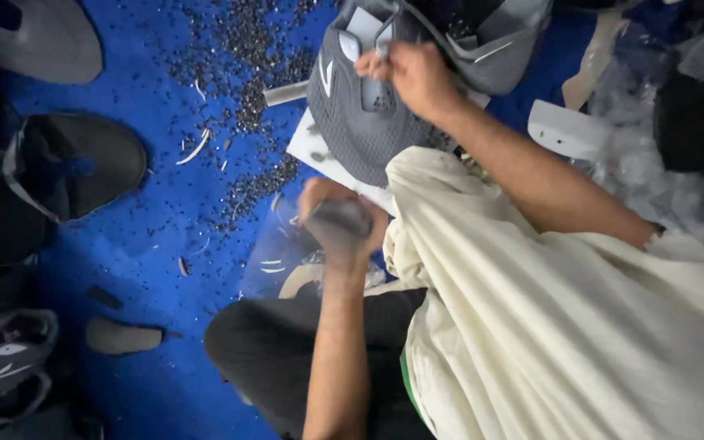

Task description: The person sits on the floor of a shoe workshop and trims excess material from gray shoe uppers using a large flat blade, striking the blade with a hammer to cut edges. They reposition each upper on a white board, work around its edges, and set finished uppers aside among many others.

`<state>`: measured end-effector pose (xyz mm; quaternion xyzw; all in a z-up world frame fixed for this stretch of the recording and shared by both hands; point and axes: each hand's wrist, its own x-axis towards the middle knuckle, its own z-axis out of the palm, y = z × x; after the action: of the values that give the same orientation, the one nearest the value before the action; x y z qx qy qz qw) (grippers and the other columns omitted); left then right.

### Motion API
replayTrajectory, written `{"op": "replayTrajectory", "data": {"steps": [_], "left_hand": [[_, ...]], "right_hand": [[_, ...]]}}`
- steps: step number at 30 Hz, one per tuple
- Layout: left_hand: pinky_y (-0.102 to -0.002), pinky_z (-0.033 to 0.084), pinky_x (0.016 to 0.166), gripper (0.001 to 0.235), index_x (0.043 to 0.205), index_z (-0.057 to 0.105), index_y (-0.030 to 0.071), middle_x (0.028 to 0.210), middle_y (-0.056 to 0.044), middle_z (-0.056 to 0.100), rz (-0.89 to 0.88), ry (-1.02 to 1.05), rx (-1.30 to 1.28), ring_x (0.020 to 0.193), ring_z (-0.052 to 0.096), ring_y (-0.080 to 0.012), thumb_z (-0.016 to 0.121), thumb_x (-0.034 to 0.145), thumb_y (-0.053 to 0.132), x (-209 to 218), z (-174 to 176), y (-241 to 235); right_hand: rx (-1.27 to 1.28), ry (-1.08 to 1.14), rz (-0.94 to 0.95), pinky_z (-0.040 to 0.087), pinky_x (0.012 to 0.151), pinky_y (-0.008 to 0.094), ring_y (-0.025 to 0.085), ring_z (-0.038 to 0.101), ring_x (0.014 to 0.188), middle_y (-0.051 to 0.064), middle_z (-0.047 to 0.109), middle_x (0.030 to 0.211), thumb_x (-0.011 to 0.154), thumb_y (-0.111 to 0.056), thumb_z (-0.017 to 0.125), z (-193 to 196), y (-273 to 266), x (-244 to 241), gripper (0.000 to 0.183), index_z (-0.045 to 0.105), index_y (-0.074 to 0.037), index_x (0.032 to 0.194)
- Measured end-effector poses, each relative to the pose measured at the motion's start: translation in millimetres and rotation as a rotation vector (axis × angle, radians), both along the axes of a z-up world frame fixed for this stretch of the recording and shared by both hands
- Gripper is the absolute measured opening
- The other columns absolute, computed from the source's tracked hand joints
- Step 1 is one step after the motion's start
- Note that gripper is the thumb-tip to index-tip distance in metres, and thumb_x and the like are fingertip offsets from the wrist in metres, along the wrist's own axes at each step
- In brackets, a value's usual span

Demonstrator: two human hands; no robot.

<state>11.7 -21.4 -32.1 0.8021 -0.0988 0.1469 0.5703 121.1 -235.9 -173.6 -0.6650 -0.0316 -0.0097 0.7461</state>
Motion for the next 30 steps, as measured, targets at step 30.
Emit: {"op": "replayTrajectory", "data": {"steps": [30], "left_hand": [[-0.039,0.056,0.073,0.029,0.092,0.056,0.009,0.080,-0.012,0.064,-0.081,-0.159,0.166,0.077,0.066,-0.0307,0.073,0.069,0.013,36,16,-2]], "right_hand": [[-0.245,-0.342,-0.200,0.063,0.091,0.037,0.023,0.078,0.104,0.013,0.077,0.102,0.108,0.003,0.057,4,0,36,0.013,0.057,0.004,0.095]]}}
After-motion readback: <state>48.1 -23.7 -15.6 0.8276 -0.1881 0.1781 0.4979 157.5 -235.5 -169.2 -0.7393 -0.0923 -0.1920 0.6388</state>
